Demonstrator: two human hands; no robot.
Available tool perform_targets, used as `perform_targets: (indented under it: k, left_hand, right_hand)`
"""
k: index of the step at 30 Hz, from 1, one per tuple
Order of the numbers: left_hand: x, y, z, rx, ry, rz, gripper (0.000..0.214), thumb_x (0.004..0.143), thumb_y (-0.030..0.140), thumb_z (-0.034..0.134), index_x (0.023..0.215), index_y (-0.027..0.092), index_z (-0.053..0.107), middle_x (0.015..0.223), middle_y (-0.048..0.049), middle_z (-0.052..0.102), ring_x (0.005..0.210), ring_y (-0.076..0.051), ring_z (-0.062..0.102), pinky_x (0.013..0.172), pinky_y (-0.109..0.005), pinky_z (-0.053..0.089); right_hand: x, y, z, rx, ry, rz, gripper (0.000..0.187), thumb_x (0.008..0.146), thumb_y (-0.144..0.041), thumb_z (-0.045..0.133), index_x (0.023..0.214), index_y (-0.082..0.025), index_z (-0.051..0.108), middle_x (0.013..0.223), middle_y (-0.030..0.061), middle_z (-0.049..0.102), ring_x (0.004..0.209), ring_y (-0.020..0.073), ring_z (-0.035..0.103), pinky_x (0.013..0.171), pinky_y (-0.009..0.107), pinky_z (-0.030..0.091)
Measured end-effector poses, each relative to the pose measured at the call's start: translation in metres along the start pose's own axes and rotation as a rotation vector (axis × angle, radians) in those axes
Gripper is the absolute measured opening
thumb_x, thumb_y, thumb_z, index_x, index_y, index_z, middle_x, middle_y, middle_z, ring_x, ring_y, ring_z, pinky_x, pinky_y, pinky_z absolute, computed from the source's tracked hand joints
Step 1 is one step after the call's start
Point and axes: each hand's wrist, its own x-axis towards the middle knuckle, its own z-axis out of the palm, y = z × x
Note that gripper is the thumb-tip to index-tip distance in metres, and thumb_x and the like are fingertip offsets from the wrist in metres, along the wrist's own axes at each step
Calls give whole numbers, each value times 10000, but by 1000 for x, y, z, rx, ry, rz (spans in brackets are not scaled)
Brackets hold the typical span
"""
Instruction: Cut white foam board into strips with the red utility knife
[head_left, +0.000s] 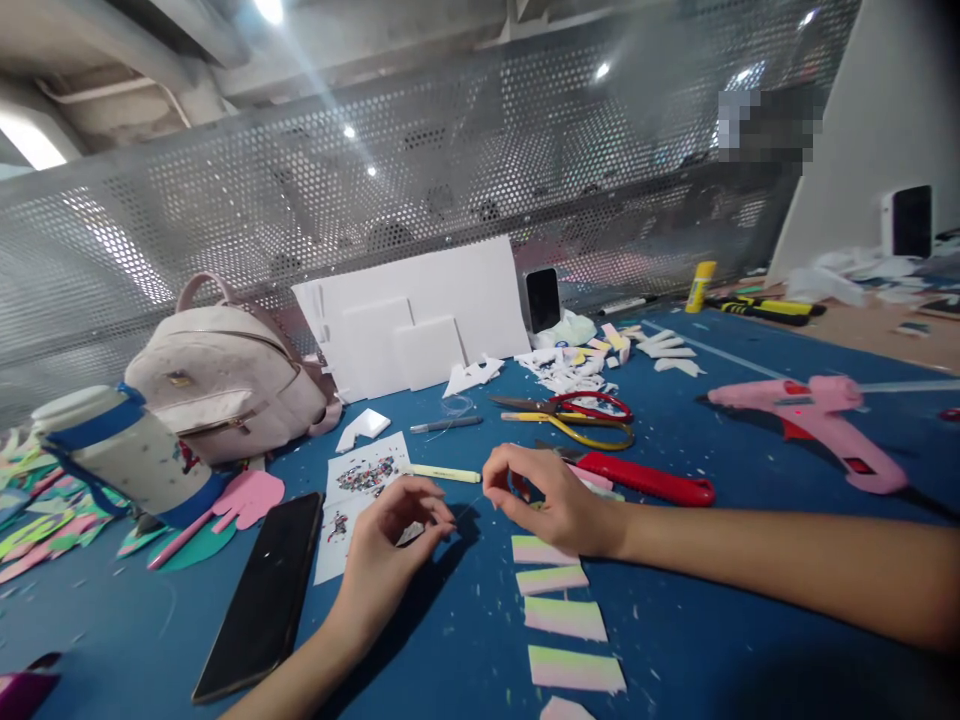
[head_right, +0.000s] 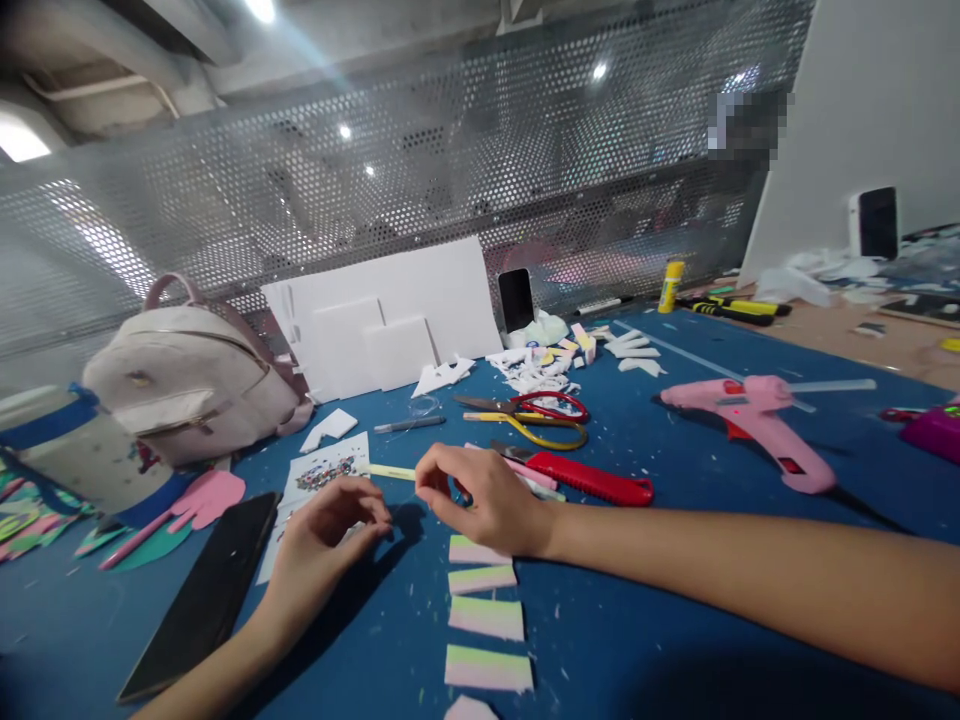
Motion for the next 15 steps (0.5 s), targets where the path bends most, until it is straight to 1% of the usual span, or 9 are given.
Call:
perform_targets:
  k: [5, 11, 15]
  left_hand:
    - [0, 0, 0, 0, 1, 18, 214, 796, 123, 716, 977, 202, 634, 786, 5, 715, 738, -139, 670, 717, -259, 530]
    - [-1, -1, 0, 19, 7, 22, 226, 798, 150, 719, 999, 208, 635, 796, -9, 723, 748, -169, 684, 728, -295, 541]
    - [-2, -2, -1, 9, -3, 27, 249, 814, 152, 707, 1041, 211, 622, 807, -14, 726, 750, -168, 678, 733, -299, 532]
  right_hand:
    - [0, 0, 0, -5, 3, 0, 83, 981, -223, 521, 916, -188, 558, 805, 3, 592, 663, 113, 531, 616, 243, 422]
    - [1, 0, 1, -28, -2, 9, 82, 979, -223, 522, 911, -191, 556, 813, 5, 597, 677, 120, 538, 630, 249, 428]
    - [2, 0, 2, -44, 0, 5, 86, 981, -223, 518, 911, -191, 556, 807, 4, 601, 671, 118, 538, 629, 246, 424]
